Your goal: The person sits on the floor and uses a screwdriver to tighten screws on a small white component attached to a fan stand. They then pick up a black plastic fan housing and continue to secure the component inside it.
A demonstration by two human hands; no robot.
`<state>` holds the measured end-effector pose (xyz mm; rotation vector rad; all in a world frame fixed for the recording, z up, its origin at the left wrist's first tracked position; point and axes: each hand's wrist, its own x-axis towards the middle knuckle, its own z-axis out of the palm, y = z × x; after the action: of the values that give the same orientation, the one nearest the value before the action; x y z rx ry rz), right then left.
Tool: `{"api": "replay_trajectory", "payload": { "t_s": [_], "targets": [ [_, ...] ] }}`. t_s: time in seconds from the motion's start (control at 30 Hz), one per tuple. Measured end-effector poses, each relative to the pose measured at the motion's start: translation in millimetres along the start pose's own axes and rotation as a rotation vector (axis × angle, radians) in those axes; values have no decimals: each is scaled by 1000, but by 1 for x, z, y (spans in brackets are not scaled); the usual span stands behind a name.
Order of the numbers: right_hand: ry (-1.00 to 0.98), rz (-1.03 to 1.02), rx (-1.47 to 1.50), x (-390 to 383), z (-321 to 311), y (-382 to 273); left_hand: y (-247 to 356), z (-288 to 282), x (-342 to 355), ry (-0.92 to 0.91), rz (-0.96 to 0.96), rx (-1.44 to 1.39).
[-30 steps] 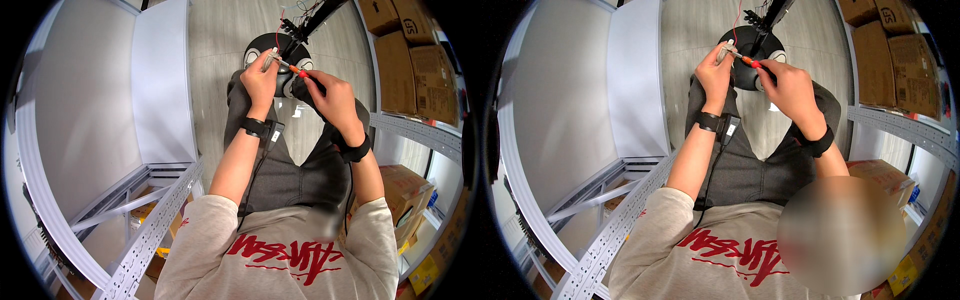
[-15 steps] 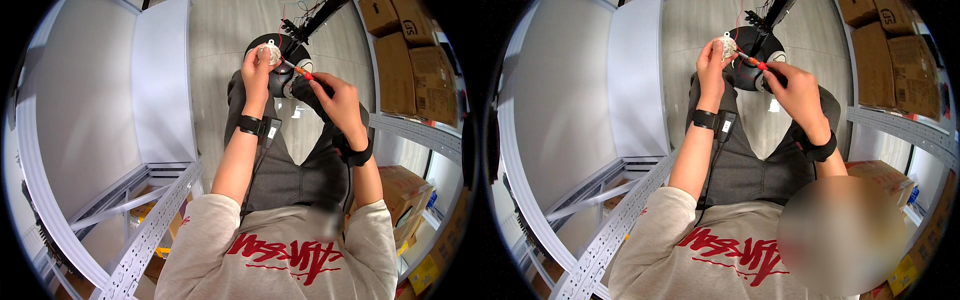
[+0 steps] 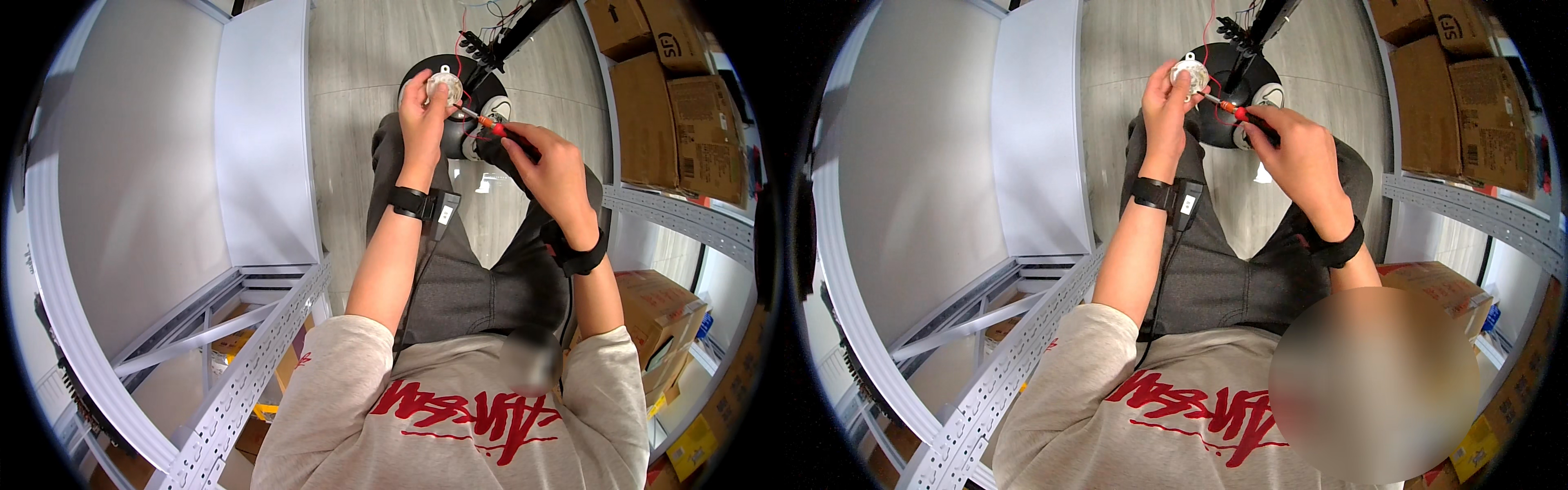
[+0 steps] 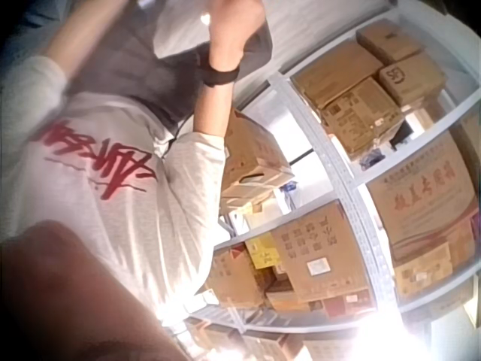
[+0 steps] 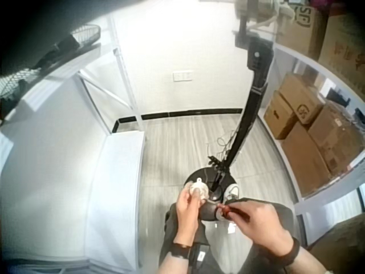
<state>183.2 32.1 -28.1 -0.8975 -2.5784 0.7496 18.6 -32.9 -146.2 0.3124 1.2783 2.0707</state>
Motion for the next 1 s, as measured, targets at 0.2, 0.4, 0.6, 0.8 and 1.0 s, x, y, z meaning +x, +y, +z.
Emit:
{"api": "replay_trajectory", "payload": {
  "t_s": [0.2, 0.4, 0.6, 0.8, 1.0],
  "targets": [
    [-14, 17, 2, 0, -4, 1, -4, 0, 0, -13, 11, -22],
    [-11, 28, 15, -3, 0, 5, -2, 0, 2, -45, -11, -76],
    [19, -4, -9, -2, 1, 3, -1, 0, 1, -39, 9, -54],
    [21, -33, -20, 0, 3, 3, 1, -3, 2, -100, 33, -6],
    [19, -31, -15, -1, 6, 6, -2, -2, 1, -80, 41, -16]
  ]
}}
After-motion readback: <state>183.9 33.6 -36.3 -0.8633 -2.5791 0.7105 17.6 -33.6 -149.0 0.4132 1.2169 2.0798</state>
